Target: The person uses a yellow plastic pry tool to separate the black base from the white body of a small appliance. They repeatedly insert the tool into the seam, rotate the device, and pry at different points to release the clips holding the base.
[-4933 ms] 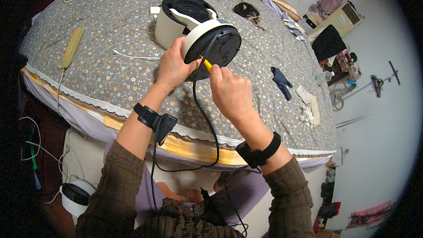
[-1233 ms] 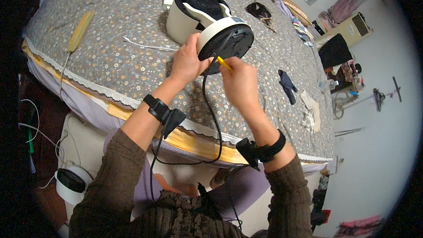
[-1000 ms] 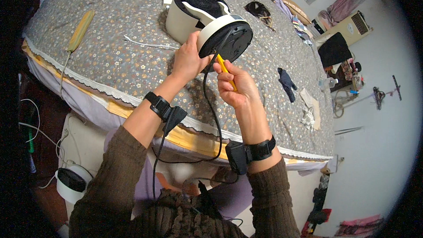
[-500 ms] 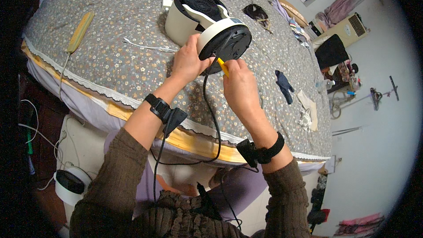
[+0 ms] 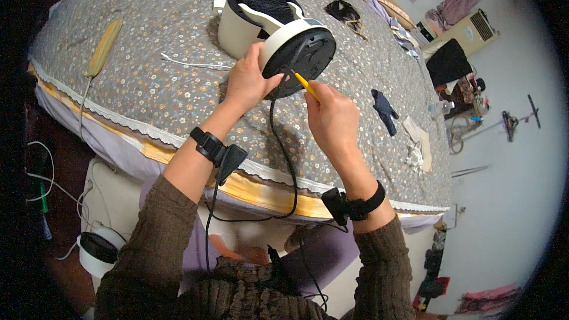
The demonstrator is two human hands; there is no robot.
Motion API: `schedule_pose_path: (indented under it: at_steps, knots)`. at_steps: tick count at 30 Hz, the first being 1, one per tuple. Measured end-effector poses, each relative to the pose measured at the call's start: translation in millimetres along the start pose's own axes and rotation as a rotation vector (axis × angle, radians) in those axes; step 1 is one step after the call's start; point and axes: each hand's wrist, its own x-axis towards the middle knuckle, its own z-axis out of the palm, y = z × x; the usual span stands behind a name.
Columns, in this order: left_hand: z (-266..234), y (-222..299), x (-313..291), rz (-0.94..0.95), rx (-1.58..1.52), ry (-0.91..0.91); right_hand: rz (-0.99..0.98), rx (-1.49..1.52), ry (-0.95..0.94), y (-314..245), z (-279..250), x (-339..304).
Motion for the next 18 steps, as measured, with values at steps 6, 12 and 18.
schedule_pose_path:
  at_steps: [6,12,18]
  knots:
    - [-3.8,3.8,-0.9,0.094,0.001,0.023,0.183,0.242,0.037,11.5,8.6,-18.0]
    - [-3.4,0.9,0.4,0.113,-0.050,-0.001,0.144,0.287,0.137,23.2,19.3,-24.5]
    - [-0.5,-3.6,5.3,0.090,-0.185,-0.051,0.232,0.518,0.122,27.0,35.3,-30.8]
